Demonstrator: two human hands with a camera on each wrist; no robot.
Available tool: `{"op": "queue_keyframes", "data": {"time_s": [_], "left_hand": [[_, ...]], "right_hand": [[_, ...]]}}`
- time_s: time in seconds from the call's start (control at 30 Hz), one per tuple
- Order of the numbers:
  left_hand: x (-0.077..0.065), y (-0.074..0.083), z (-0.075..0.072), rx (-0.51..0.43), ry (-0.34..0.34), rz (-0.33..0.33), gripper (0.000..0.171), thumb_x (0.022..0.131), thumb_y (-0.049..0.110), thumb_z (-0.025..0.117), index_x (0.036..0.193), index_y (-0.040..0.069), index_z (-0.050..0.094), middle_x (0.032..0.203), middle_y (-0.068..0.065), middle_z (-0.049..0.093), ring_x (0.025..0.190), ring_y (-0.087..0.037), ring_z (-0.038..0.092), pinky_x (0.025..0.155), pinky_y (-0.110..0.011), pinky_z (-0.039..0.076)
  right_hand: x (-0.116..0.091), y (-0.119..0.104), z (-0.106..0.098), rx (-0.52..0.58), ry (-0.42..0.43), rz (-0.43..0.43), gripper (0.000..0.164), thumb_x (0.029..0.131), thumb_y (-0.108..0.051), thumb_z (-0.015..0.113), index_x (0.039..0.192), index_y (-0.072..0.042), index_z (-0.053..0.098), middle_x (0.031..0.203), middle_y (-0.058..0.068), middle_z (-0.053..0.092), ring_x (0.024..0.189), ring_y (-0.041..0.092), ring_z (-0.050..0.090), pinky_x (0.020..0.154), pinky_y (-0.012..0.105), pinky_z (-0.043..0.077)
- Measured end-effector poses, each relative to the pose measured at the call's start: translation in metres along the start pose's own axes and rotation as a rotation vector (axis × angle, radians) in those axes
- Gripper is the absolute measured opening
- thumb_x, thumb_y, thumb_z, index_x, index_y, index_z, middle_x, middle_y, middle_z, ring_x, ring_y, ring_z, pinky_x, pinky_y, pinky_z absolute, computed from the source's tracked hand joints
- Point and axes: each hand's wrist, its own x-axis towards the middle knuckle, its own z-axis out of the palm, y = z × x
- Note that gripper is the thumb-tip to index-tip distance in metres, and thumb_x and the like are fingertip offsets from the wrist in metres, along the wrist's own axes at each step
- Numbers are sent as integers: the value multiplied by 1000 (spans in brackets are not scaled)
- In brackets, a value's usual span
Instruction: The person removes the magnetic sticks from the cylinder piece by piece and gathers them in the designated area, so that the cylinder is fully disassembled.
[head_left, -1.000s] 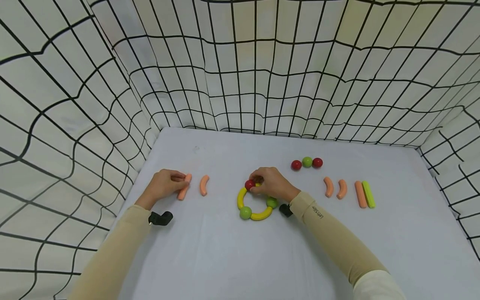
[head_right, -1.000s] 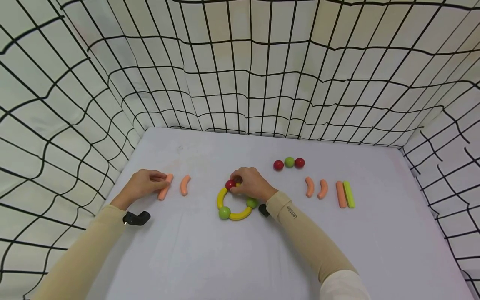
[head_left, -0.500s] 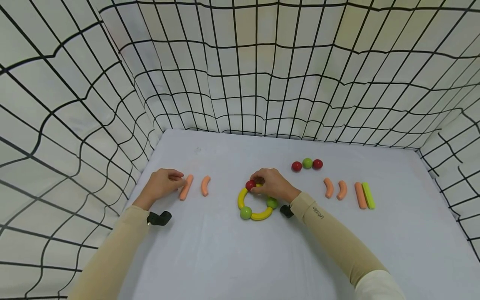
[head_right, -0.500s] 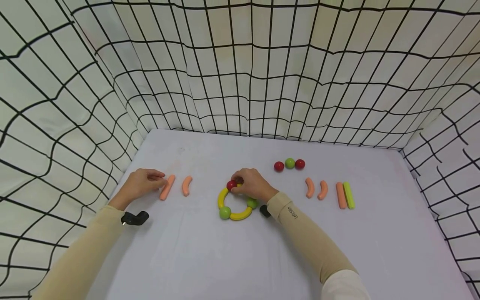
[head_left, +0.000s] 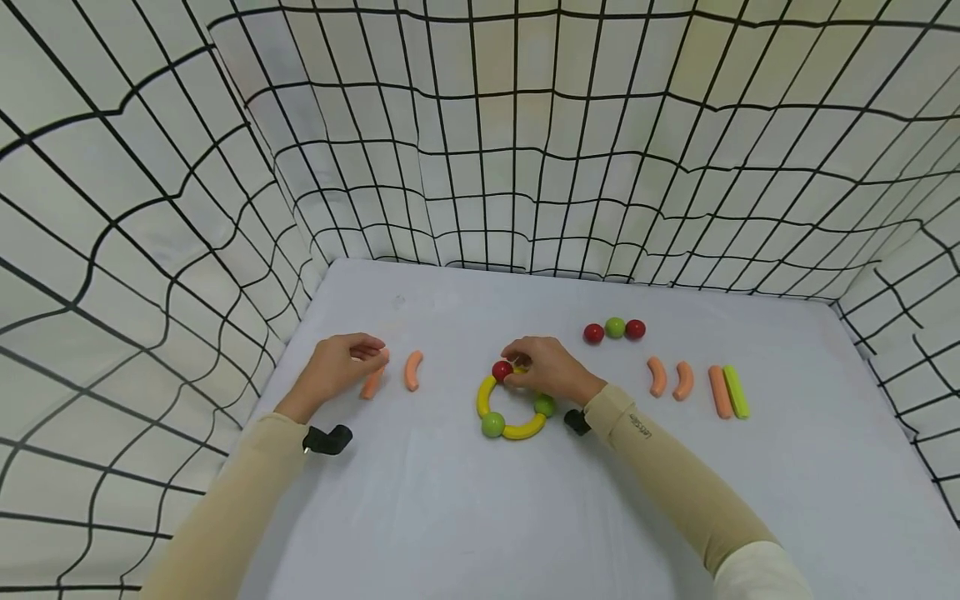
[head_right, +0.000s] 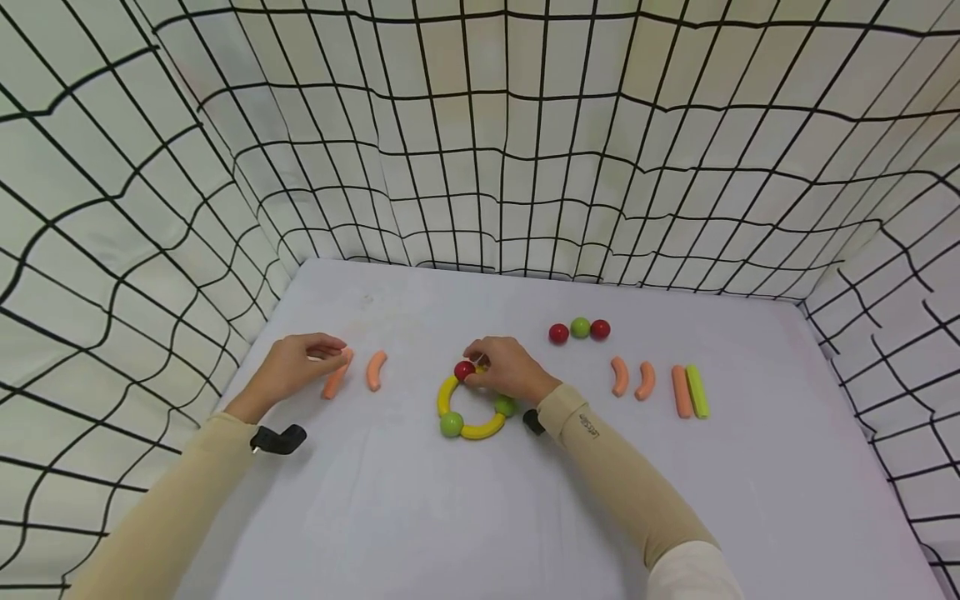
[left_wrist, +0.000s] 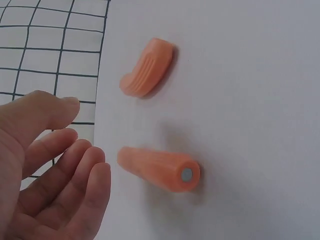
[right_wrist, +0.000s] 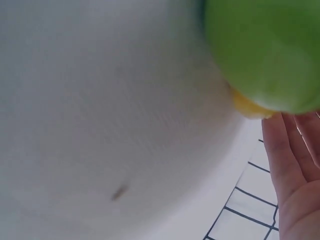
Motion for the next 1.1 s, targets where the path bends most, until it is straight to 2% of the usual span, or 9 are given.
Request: {"op": "queue_keyframes", "data": {"time_s": [0.2,0.33,0.47,0.57,0.7,0.83,0.9,0.93,1.1], "left_hand": [[-3,18,10,-51,5,51,38,97,29,72,128,7,70,117,-12,76,109,-29,72,95,-45,58],[-5,29,20,-72,24,116,33,96,26,73,125,8,72,114,-10,77,106,-26,72,93,-42,60],[-8,37,29,-57,31,191,31,96,24,74,122,8,73,111,-9,77,99,-21,73,85,-34,61],[-12,44,35,-35,19,234,32,94,21,76,123,7,73,114,-10,76,96,-21,72,84,-36,61],[-15,51,44,1,5,304,33,92,20,78,122,6,73,118,-12,76,94,-22,72,108,-53,47],[-17,54,54,23,3,366,33,91,19,78,121,6,73,117,-11,76,97,-25,72,104,-49,51],[-19,55,58,35,3,389,32,91,18,78,121,6,73,116,-10,76,101,-27,72,90,-39,58],[-19,57,60,37,-3,401,32,91,18,78,121,6,73,116,-9,76,102,-27,72,87,-40,61],[-22,64,70,68,-40,464,33,91,20,79,121,8,73,118,-6,74,109,-26,70,95,-42,60]], "right_hand": [[-12,-3,-9,7,29,-7,43,93,-24,78,132,-11,67,125,3,72,114,21,66,102,38,59],[-19,-3,-12,15,55,-39,42,93,-25,78,131,-10,68,123,4,73,113,22,67,102,40,59],[-26,-3,-10,19,56,-87,40,92,-24,79,129,-10,70,121,5,74,110,21,67,99,39,60],[-32,-6,-7,18,43,-115,39,91,-24,80,127,-9,71,120,5,74,109,21,67,98,38,60],[-42,-11,-3,20,11,-124,40,91,-24,79,127,-8,71,121,7,75,110,22,67,100,39,60],[-51,-16,2,10,-14,-121,39,92,-25,79,126,-8,72,121,5,76,109,20,68,99,37,60],[-54,-19,5,-6,-21,-124,38,92,-26,78,125,-8,73,119,4,77,107,18,69,97,36,60],[-56,-21,6,-10,-24,-127,37,92,-26,78,124,-8,74,118,4,77,107,17,70,97,36,61],[-65,-25,12,-57,-36,-143,35,91,-25,80,122,-9,76,114,2,79,106,16,72,95,35,61]]}}
